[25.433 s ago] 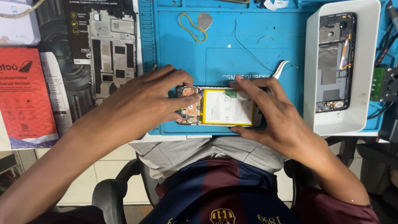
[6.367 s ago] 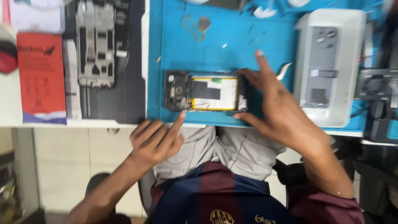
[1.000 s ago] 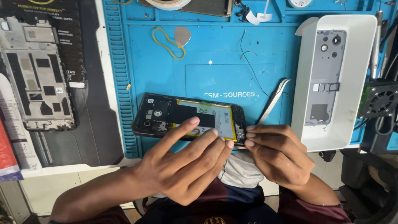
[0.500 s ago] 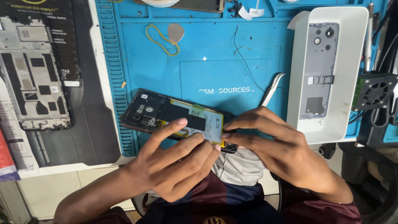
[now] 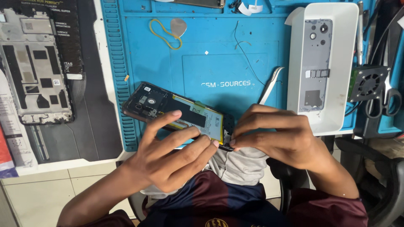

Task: The person disassembles a smartphone at a repair bench, lifting the motherboard and battery out of the frame and setting the frame aside. They then align the battery and board back into the housing, press the assembly together, and work around the edges of the back cover to seat it closed.

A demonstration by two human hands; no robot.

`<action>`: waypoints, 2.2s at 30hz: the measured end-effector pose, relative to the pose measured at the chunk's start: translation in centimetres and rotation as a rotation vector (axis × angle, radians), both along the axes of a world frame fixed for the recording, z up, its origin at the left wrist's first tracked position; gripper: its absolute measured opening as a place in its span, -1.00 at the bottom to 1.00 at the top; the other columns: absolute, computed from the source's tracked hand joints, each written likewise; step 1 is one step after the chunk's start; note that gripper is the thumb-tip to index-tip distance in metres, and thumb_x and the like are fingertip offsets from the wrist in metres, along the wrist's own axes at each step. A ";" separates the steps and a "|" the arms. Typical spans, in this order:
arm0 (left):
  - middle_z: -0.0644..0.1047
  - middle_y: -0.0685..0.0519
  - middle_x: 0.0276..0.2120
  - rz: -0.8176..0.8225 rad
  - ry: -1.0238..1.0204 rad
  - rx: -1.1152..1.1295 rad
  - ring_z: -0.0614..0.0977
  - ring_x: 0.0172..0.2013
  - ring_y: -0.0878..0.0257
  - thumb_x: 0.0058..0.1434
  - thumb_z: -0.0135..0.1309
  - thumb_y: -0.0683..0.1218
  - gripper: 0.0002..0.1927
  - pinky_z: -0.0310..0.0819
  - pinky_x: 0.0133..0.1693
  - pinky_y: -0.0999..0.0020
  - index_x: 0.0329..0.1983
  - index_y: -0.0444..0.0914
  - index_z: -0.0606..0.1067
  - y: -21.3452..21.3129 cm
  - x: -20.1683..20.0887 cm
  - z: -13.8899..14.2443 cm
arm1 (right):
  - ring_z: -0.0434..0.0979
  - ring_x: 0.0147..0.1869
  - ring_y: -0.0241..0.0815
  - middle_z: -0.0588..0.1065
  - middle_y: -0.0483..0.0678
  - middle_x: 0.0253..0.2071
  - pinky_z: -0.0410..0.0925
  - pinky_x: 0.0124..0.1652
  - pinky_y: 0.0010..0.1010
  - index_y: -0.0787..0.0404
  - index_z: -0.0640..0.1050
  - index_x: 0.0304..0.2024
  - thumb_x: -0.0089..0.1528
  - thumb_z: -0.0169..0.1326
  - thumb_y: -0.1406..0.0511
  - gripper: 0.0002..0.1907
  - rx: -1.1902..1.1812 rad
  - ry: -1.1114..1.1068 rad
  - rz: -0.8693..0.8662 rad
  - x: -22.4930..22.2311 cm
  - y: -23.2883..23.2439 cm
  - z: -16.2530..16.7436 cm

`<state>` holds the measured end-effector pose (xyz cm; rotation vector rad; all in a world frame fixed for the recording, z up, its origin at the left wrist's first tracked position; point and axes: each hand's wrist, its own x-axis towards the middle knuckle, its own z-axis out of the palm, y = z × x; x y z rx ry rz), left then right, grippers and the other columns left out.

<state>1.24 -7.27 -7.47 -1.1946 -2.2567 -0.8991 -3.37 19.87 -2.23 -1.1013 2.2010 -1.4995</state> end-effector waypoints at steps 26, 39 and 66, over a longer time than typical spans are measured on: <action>0.58 0.20 -0.15 -0.024 0.050 -0.072 0.62 -0.09 0.29 0.29 0.29 -0.15 -0.86 0.27 0.24 -0.06 -0.09 -0.18 0.68 1.7 0.4 -0.4 | 0.58 -0.14 -0.04 0.60 0.02 -0.20 0.42 -0.08 -0.32 0.35 0.66 -0.14 0.23 0.21 0.65 -0.78 0.696 0.546 -0.707 -0.2 9.5 -0.2; 0.57 0.20 -0.12 -0.059 0.074 -0.038 0.60 -0.06 0.32 0.35 0.24 -0.14 -0.87 0.25 0.29 -0.05 -0.07 -0.18 0.69 2.0 1.4 0.0 | 0.53 -0.20 -0.04 0.57 0.05 -0.30 0.37 -0.29 -0.34 0.35 0.69 -0.21 0.20 0.34 0.58 -0.85 0.803 0.567 -0.752 0.5 7.9 2.1; 0.45 0.08 -0.03 0.148 -0.242 0.452 0.57 0.02 0.22 0.23 0.36 -0.15 -0.59 0.53 0.12 0.08 0.10 -0.16 0.49 2.1 2.3 1.7 | 0.69 -0.09 -0.17 0.63 0.16 -0.10 0.63 -0.10 -0.35 0.53 0.49 0.16 0.30 0.13 0.50 -0.62 -0.261 -0.612 -0.753 8.7 1.0 0.8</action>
